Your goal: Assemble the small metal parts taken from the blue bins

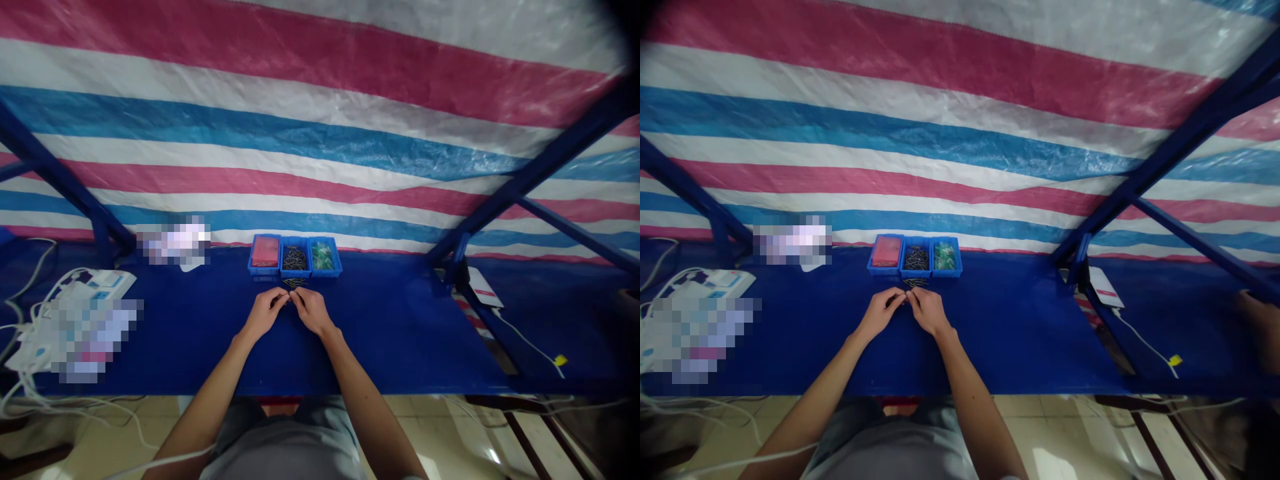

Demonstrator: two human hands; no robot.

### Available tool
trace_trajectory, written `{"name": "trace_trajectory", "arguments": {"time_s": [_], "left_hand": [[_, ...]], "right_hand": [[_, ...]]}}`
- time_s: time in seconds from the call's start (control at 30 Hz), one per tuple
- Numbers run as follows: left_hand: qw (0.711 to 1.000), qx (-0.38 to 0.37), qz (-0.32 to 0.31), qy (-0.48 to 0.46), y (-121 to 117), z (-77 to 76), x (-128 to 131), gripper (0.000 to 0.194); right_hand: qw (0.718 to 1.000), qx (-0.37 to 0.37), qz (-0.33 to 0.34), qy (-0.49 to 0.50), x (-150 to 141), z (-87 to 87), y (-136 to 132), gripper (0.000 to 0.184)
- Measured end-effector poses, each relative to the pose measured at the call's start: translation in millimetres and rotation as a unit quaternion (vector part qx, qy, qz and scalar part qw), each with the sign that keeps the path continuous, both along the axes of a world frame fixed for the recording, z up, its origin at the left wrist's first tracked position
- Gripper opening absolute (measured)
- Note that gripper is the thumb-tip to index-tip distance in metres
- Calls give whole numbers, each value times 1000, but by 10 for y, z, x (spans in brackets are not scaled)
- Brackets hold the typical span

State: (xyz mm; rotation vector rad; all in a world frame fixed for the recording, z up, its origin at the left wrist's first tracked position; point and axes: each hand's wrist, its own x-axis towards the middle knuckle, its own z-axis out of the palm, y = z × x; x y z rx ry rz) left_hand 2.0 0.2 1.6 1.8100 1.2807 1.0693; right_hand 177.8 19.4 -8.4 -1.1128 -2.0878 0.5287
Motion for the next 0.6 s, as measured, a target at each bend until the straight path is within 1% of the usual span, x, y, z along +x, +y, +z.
{"name": "trace_trajectory", "arguments": {"time_s": [0.1, 0.17, 0.23, 0.3, 0.4, 0.6], "left_hand": [[1000, -5, -2, 1, 0, 2, -3, 31], [1000, -12, -2, -5, 2, -1, -8, 31], [1000, -19, 0, -15, 5, -9, -14, 31], [999, -23, 5, -23, 8, -15, -18, 32], [999, -24, 8, -28, 10, -15, -18, 33], [999, -27, 3, -29, 12, -4, -10, 31]], "right_hand": [[1000, -11, -9, -7, 3, -2, -1, 37], [1000, -21, -2, 16, 8, 17, -8, 31], [998, -26, 7, 53, 10, 39, -14, 21], [996, -26, 14, 84, 9, 53, -15, 18], [995, -21, 20, 100, 4, 55, -11, 20], [996, -10, 8, 93, 0, 53, -5, 22]]}}
